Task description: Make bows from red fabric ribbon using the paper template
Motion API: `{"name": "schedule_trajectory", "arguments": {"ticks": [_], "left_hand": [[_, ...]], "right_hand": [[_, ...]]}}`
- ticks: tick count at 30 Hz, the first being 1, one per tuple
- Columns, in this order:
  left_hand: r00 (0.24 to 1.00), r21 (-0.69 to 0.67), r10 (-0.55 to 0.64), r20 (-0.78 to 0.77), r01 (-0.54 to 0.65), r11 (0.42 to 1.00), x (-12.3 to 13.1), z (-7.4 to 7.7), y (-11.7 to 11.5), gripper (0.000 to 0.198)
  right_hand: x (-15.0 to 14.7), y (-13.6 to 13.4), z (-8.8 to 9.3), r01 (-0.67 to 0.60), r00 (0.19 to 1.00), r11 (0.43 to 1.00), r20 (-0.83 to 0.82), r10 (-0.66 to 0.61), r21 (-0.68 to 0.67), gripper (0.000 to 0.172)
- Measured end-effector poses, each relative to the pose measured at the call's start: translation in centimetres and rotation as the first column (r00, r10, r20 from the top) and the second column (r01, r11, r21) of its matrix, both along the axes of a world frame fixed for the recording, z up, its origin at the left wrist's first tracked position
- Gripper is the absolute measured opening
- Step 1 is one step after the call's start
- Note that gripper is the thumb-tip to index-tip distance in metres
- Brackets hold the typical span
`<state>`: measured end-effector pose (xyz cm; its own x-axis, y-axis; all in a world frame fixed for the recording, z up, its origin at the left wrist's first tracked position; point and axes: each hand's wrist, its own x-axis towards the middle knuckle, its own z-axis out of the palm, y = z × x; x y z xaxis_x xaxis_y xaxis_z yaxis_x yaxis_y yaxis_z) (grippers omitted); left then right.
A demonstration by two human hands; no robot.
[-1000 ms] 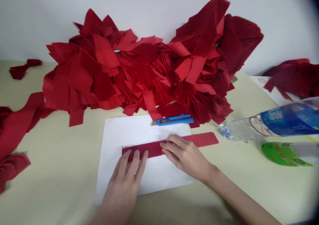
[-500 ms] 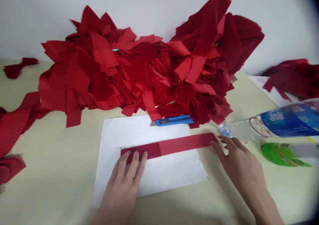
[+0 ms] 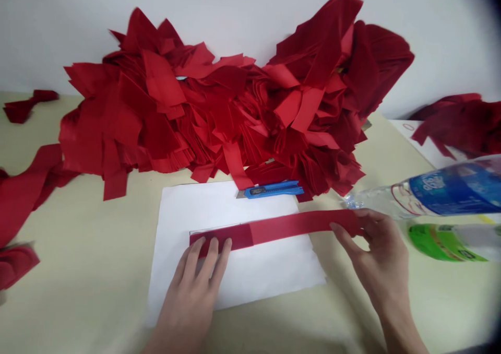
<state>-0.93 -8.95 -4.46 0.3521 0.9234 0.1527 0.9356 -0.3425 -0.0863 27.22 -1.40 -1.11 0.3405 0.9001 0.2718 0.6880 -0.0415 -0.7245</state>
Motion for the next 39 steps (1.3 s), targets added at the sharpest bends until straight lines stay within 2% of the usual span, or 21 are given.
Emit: {"name": "schedule_trajectory", "arguments": {"ticks": [2, 4, 6, 7, 9, 11, 12, 18, 23, 29, 33, 39], "left_hand": [[1.0, 0.0, 0.005, 0.004, -0.005, 1.0, 0.1, 0.2, 0.0, 0.058], [1.0, 0.003, 0.004, 0.01, -0.004, 1.0, 0.1, 0.2, 0.0, 0.057], [1.0, 0.008, 0.002, 0.011, -0.002, 1.0, 0.1, 0.2, 0.1, 0.056], [1.0, 0.015, -0.003, 0.009, 0.003, 1.0, 0.0, 0.1, 0.1, 0.055], [1.0, 0.037, -0.023, 0.001, 0.023, 0.999, -0.1, 0.0, 0.2, 0.054], [0.999, 0.058, -0.042, -0.004, 0.042, 0.997, -0.3, -0.1, 0.2, 0.053], [0.999, 0.061, -0.045, -0.006, 0.046, 0.997, -0.3, -0.2, 0.2, 0.052], [0.999, 0.06, -0.043, 0.005, 0.042, 0.997, -0.3, -0.3, 0.3, 0.052], [0.999, 0.057, -0.038, 0.01, 0.038, 0.998, -0.3, -0.5, 0.3, 0.051], [0.999, 0.047, -0.02, 0.029, 0.019, 0.999, -0.2, -0.3, 0.2, 0.05], [0.999, 0.058, -0.025, 0.03, 0.023, 0.998, -0.1, -0.3, 0.3, 0.05], [0.999, 0.051, -0.042, 0.005, 0.041, 0.998, -0.3, -0.3, 0.3, 0.051]], "right_hand": [[-2.0, -0.5, 0.6, -0.102, 0.993, 0.994, 0.064, 0.099, 0.046, 0.032], [-4.2, -0.9, 0.9, -0.316, 0.933, 0.947, 0.199, 0.3, 0.053, 0.02], [-6.2, -1.1, 0.5, -0.553, 0.796, 0.832, 0.322, 0.512, 0.042, 0.02], [-7.0, -1.2, 0.1, -0.643, 0.714, 0.765, 0.395, 0.578, 0.042, 0.022], [-8.0, -1.0, -0.9, -0.75, 0.562, 0.661, 0.534, 0.632, 0.008, 0.024], [-8.4, -0.9, -1.8, -0.792, 0.469, 0.61, 0.617, 0.632, -0.023, 0.023], [-8.4, -0.8, -2.1, -0.801, 0.452, 0.599, 0.635, 0.627, -0.02, 0.022], [-8.3, -0.7, -1.9, -0.816, 0.473, 0.566, 0.704, 0.53, 0.123, 0.02], [-8.7, -0.4, -2.0, -0.846, 0.38, 0.533, 0.693, 0.612, -0.006, 0.023], [-8.9, -0.6, -2.6, -0.822, 0.436, 0.569, 0.657, 0.615, 0.013, 0.016], [-9.2, -0.5, -2.6, -0.831, 0.423, 0.556, 0.666, 0.614, 0.015, 0.016], [-9.4, -0.5, -2.2, -0.816, 0.431, 0.577, 0.644, 0.632, -0.021, 0.018]]}}
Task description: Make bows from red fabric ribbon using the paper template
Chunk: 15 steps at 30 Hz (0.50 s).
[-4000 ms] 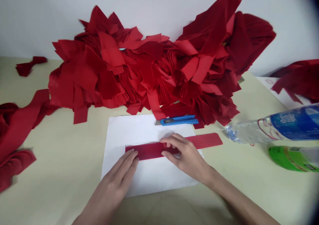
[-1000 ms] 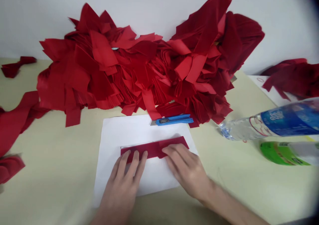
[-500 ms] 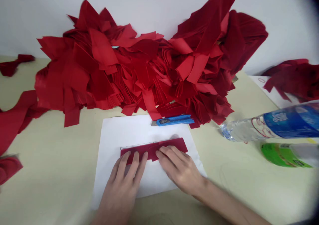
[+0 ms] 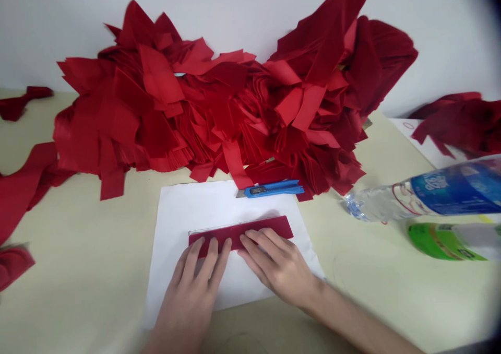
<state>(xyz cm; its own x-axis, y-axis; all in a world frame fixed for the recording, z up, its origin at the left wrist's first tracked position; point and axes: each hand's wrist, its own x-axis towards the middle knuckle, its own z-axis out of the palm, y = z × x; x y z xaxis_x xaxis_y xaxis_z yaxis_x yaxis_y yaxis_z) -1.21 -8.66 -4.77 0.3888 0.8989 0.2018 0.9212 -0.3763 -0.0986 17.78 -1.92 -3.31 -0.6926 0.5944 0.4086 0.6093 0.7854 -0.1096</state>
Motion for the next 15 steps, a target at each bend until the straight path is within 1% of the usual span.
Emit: {"name": "schedule_trajectory", "arguments": {"ticks": [4, 9, 12, 15], "left_hand": [[1.0, -0.012, 0.004, -0.021, -0.005, 1.0, 0.01, 0.04, -0.06, 0.051], [1.0, 0.011, 0.011, -0.015, -0.011, 1.0, 0.05, -0.05, -0.02, 0.05], [1.0, 0.008, 0.022, -0.007, -0.022, 1.0, 0.11, -0.03, 0.02, 0.051], [1.0, 0.011, 0.022, -0.003, -0.022, 1.0, 0.13, -0.02, 0.03, 0.05]], "right_hand": [[0.02, -0.04, 0.15, 0.005, 1.0, 1.0, -0.015, -0.005, -0.011, 0.017], [-0.06, 0.07, -0.08, 0.012, 1.0, 0.999, -0.016, -0.011, 0.036, 0.015], [-0.05, 0.02, -0.27, 0.022, 1.0, 0.998, -0.013, -0.022, 0.058, 0.016], [-0.1, -0.09, -0.34, 0.013, 1.0, 0.999, -0.019, -0.012, 0.038, 0.019]]}}
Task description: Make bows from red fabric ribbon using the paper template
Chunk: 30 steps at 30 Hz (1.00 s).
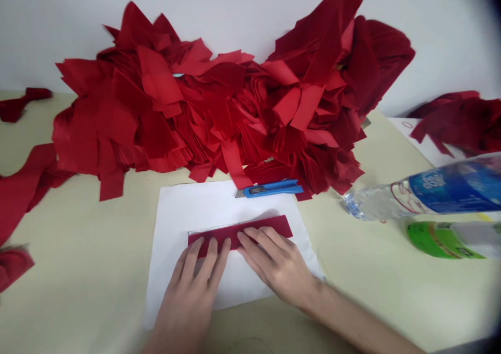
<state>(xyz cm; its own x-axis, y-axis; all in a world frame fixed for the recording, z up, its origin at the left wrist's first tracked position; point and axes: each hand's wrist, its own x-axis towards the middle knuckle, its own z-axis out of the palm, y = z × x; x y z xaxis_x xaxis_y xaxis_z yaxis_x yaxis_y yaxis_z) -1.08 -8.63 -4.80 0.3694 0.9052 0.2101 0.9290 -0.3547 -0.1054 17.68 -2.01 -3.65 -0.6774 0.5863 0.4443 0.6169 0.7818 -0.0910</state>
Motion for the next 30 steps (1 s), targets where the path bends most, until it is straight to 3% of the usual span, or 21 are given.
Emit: {"name": "schedule_trajectory", "arguments": {"ticks": [15, 21, 26, 30], "left_hand": [[1.0, 0.0, -0.011, 0.016, 0.011, 1.0, -0.1, 0.0, 0.0, 0.049], [0.999, 0.01, -0.007, 0.038, 0.007, 1.0, -0.1, 0.1, 0.1, 0.051], [0.999, 0.022, -0.006, 0.043, 0.005, 1.0, 0.1, 0.0, 0.1, 0.053], [0.999, 0.0, 0.005, 0.044, -0.005, 1.0, 0.2, 0.2, 0.1, 0.058]], "right_hand": [[-0.3, 0.1, -0.6, -0.07, 0.997, 0.997, -0.008, 0.07, -0.012, 0.018], [-0.6, 0.0, -0.2, -0.078, 0.997, 0.994, 0.003, 0.078, -0.078, 0.02], [-0.1, 0.1, 0.8, -0.1, 0.995, 0.987, -0.018, 0.099, -0.127, 0.021], [2.2, 0.4, 2.4, -0.015, 0.994, 0.998, -0.109, 0.009, -0.054, 0.02]]}}
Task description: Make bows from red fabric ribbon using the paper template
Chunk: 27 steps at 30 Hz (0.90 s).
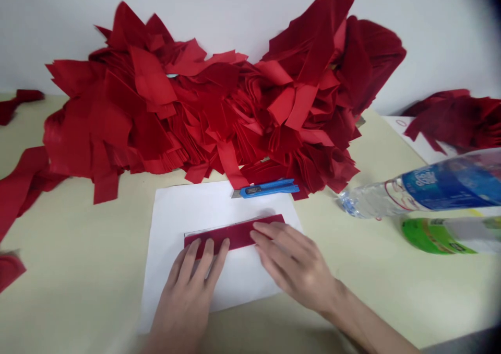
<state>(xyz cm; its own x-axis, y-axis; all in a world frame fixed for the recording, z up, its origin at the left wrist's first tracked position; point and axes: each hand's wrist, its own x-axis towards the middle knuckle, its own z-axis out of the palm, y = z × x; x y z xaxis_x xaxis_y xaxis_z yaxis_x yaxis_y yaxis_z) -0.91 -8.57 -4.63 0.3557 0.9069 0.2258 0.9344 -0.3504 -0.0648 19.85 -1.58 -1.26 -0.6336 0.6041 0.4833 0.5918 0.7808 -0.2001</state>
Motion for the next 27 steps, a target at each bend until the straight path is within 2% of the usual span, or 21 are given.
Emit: {"name": "schedule_trajectory", "arguments": {"ticks": [4, 9, 14, 17, 20, 23, 27], "left_hand": [[1.0, -0.017, 0.006, 0.0, -0.006, 1.0, 0.1, 0.3, 0.1, 0.061], [1.0, -0.053, 0.027, -0.01, -0.028, 0.998, 0.3, 0.1, -0.1, 0.065], [0.999, -0.049, 0.05, 0.02, -0.049, 0.998, 0.4, -0.1, -0.2, 0.062], [0.999, -0.04, 0.036, 0.024, -0.035, 0.999, 0.4, -0.1, -0.1, 0.061], [1.0, -0.025, 0.024, 0.02, -0.023, 0.999, 0.3, -0.1, 0.0, 0.06], [1.0, -0.023, 0.003, 0.005, -0.002, 1.0, 0.1, -0.1, 0.0, 0.058], [1.0, -0.019, 0.001, 0.001, -0.001, 1.0, 0.0, 0.1, -0.1, 0.053]], "right_hand": [[2.5, 0.2, -0.2, 0.13, 0.992, 0.991, 0.008, -0.13, -0.023, 0.017], [3.7, -0.3, -2.2, 0.122, 0.989, 0.993, 0.082, -0.121, -0.004, 0.019], [3.9, -0.5, -2.2, 0.124, 0.986, 0.992, 0.109, -0.123, -0.001, 0.021], [3.5, -0.4, -1.6, 0.116, 0.987, 0.993, 0.111, -0.116, 0.0, 0.02], [2.3, -0.3, -1.1, 0.036, 0.997, 0.999, 0.071, -0.035, -0.004, 0.019], [0.5, 0.0, -1.0, -0.053, 0.997, 0.995, 0.051, 0.057, -0.079, 0.018], [-1.3, 0.7, -1.1, -0.096, 0.994, 0.977, 0.038, 0.105, -0.189, 0.016]]}}
